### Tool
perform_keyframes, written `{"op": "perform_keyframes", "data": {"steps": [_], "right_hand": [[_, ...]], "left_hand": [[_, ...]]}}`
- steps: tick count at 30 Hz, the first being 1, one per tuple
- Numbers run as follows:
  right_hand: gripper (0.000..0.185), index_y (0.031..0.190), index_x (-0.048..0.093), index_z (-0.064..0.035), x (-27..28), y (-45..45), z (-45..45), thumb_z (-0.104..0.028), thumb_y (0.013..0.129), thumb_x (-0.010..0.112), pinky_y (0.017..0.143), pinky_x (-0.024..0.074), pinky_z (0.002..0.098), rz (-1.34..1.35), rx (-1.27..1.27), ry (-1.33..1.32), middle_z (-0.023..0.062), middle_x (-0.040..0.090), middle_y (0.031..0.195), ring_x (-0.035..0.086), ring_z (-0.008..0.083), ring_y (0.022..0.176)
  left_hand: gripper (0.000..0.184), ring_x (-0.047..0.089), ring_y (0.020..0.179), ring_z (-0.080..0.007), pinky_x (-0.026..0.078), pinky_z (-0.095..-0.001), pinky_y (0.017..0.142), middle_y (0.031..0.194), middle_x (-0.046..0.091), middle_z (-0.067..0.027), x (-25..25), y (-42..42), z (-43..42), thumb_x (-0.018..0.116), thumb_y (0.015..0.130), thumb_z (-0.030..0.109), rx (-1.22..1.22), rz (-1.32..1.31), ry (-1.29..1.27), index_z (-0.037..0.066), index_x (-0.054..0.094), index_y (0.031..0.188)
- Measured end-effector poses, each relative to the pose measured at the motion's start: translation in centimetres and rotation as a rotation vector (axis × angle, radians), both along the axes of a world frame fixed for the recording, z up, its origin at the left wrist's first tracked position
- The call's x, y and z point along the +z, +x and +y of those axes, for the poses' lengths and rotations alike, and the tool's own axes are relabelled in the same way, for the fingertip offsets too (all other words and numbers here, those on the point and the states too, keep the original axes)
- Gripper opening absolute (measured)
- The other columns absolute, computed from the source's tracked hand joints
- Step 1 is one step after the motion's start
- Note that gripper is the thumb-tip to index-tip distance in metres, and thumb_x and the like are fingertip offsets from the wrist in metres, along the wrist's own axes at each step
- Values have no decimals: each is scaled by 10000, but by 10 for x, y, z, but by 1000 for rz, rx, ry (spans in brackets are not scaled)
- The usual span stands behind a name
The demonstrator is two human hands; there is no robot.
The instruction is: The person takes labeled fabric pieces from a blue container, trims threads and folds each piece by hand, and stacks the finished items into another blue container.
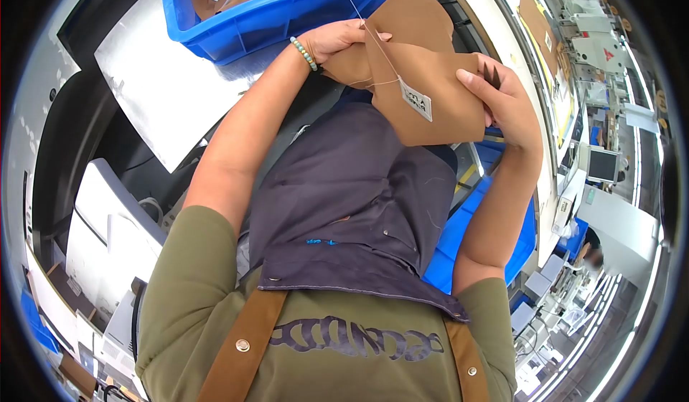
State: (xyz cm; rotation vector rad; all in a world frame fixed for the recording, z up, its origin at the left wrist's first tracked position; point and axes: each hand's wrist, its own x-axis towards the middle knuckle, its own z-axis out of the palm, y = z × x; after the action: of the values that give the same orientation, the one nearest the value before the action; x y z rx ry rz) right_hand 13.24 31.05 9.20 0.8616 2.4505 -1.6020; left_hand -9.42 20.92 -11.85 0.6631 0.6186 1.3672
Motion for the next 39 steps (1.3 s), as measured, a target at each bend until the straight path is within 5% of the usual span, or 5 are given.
{"op": "perform_keyframes", "data": {"steps": [6, 9, 19, 33, 39], "right_hand": [[158, 990, 713, -93, -19, -7, -1, -203, 895, 652, 636, 507, 354, 17, -110, 1076, 122, 641, 752, 631, 297, 662], [165, 1002, 711, -79, -25, -11, 8, -191, 902, 643, 678, 516, 356, 137, -5, 1162, 82, 681, 861, 653, 292, 749], [214, 1106, 693, -42, -25, 0, -1, -140, 931, 616, 633, 510, 321, -6, 89, 502, 145, 694, 843, 659, 198, 635], [195, 1012, 693, -31, -68, -27, 9, -177, 925, 598, 692, 517, 393, 189, -145, 911, 163, 687, 813, 672, 328, 750], [254, 1162, 621, 4, -87, -12, 21, -137, 977, 520, 764, 490, 359, 321, -149, 929, 111, 621, 802, 623, 290, 768]], "left_hand": [[421, 638, 1097, -150, 547, -311, 911, 1269, 628, -81, -8, -8, 10, 599, 974, 153, -76, -38, 150, 14, 521, 1364], [407, 636, 1109, -152, 551, -316, 906, 1270, 630, -75, -2, 3, 12, 578, 985, 136, -67, 5, 103, 17, 519, 1370], [339, 701, 869, -126, 578, -269, 721, 1032, 705, -66, 33, -1, 33, 633, 961, 268, -45, 72, -157, 1, 636, 1170], [522, 642, 999, -90, 543, -271, 843, 1154, 664, -80, 58, 2, 15, 667, 943, 352, -224, 326, -45, -6, 540, 1300], [271, 672, 881, -109, 548, -280, 791, 1027, 709, -58, 6, 29, -26, 622, 961, 159, -1, 294, -298, -4, 638, 1178]]}}
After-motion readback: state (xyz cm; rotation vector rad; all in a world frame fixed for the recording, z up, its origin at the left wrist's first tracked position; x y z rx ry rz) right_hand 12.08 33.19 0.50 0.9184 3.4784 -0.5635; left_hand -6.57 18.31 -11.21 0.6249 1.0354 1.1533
